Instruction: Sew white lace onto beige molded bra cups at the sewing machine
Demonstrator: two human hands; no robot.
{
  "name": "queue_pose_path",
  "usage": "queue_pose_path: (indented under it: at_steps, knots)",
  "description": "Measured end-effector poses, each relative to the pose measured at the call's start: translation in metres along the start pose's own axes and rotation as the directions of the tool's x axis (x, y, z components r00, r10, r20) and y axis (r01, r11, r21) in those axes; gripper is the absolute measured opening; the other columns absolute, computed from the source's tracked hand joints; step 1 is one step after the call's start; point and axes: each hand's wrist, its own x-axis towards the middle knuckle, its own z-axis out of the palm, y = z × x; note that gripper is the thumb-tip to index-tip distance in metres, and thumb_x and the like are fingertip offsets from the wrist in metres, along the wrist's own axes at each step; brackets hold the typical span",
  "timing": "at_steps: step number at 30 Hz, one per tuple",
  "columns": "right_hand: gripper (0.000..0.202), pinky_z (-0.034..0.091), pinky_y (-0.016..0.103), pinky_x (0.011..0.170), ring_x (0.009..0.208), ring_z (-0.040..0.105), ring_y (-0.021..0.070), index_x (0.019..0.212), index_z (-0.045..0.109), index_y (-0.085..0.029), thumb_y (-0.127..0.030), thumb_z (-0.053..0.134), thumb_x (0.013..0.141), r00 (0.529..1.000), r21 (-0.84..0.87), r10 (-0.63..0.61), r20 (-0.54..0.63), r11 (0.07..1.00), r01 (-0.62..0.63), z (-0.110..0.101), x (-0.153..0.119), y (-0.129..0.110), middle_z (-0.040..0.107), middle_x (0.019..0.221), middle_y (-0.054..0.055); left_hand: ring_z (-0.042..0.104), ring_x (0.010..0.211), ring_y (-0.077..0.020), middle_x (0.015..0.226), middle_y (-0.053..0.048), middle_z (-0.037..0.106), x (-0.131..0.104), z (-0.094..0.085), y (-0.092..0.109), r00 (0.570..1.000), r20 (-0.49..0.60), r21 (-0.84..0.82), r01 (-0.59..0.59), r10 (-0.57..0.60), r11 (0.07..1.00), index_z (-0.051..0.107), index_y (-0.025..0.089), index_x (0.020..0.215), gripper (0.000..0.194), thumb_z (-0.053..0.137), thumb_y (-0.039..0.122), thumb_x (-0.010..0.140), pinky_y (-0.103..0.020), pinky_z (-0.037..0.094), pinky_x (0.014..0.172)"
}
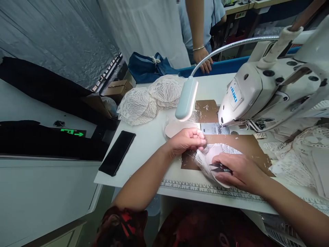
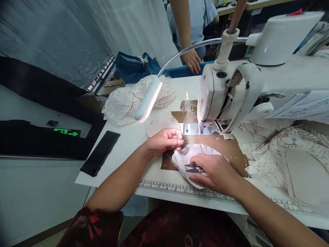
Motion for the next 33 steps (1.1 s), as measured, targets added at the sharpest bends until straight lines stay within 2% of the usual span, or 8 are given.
queue_pose_path:
  at_steps: [2,6,11,15,20,22,28,33]
  knots:
    - [0.031,0.049,0.033,0.07,0.085,0.067,0.0204,0.111,0.062,-0.022,-0.042,0.042,0.097,0.998,0.047,0.064,-0.002,0.997,-0.064,-0.006,-0.004,0.002,0.073,0.101,0.006,0.058,0.056,-0.0077,0.062,0.0,0.062,0.001,0.002,-0.001,0.999,-0.021,0.033,-0.033,0.033,0.999,0.057,0.011,0.078,0.032,0.083,0.026,0.066,-0.019,0.039,0.054]
    - [0.04,0.051,0.039,0.085,0.11,0.065,0.0261,0.127,0.06,-0.025,-0.043,0.041,0.097,0.972,-0.004,0.182,-0.15,0.983,-0.185,-0.022,-0.012,0.002,0.069,0.124,0.007,0.058,0.055,-0.0081,0.06,-0.001,0.062,0.0,0.004,-0.002,0.996,-0.044,0.075,-0.07,0.074,0.995,0.058,0.011,0.078,0.029,0.081,0.026,0.067,-0.018,0.033,0.051]
    - [0.037,0.053,0.037,0.072,0.094,0.069,0.0258,0.116,0.067,-0.026,-0.046,0.044,0.095,0.933,-0.109,0.269,-0.237,0.947,-0.301,-0.038,0.0,-0.013,0.073,0.113,0.004,0.057,0.054,-0.008,0.058,-0.002,0.063,-0.001,0.008,-0.002,0.993,-0.042,0.083,-0.103,0.107,0.991,0.058,0.011,0.078,0.027,0.079,0.026,0.069,-0.018,0.033,0.051]
    - [0.035,0.051,0.036,0.075,0.094,0.068,0.0243,0.112,0.069,-0.024,-0.042,0.044,0.094,0.923,-0.12,0.297,-0.246,0.935,-0.333,-0.031,0.021,-0.017,0.075,0.106,0.004,0.06,0.057,-0.0101,0.059,-0.001,0.063,-0.002,0.01,-0.003,0.993,-0.059,0.074,-0.093,0.098,0.993,0.058,0.011,0.078,0.03,0.082,0.026,0.067,-0.02,0.039,0.054]
    - [0.035,0.05,0.036,0.071,0.084,0.069,0.0239,0.111,0.07,-0.025,-0.041,0.044,0.093,0.867,-0.069,0.405,-0.292,0.895,-0.441,-0.026,0.027,-0.01,0.076,0.095,0.003,0.065,0.065,-0.0121,0.066,-0.002,0.065,-0.003,0.01,-0.004,0.988,-0.099,0.009,-0.115,0.115,0.993,0.058,0.011,0.08,0.034,0.085,0.028,0.065,-0.022,0.045,0.061]
    - [0.036,0.051,0.037,0.071,0.084,0.07,0.0245,0.111,0.07,-0.025,-0.044,0.046,0.093,0.865,-0.019,0.402,-0.3,0.904,-0.427,-0.029,0.024,-0.009,0.076,0.095,0.003,0.067,0.071,-0.0128,0.071,-0.003,0.067,-0.003,0.01,-0.003,0.981,-0.148,-0.031,-0.128,0.122,0.991,0.058,0.011,0.079,0.035,0.085,0.027,0.064,-0.025,0.048,0.068]
    - [0.035,0.051,0.039,0.088,0.104,0.067,0.0246,0.113,0.069,-0.025,-0.045,0.049,0.092,0.933,0.14,0.287,-0.218,0.955,-0.262,-0.034,0.024,-0.023,0.073,0.114,0.004,0.067,0.076,-0.0117,0.075,-0.002,0.067,-0.004,0.012,-0.001,0.961,-0.229,-0.07,-0.174,0.154,0.982,0.057,0.012,0.079,0.032,0.084,0.023,0.065,-0.026,0.05,0.075]
    - [0.031,0.054,0.038,0.079,0.095,0.069,0.0239,0.104,0.071,-0.024,-0.04,0.047,0.093,0.941,0.135,0.273,-0.2,0.959,-0.25,-0.028,0.043,-0.034,0.075,0.107,0.004,0.063,0.072,-0.009,0.074,0.0,0.064,0.0,0.014,-0.005,0.954,-0.224,-0.059,-0.22,0.202,0.974,0.058,0.012,0.079,0.031,0.084,0.022,0.065,-0.025,0.049,0.074]
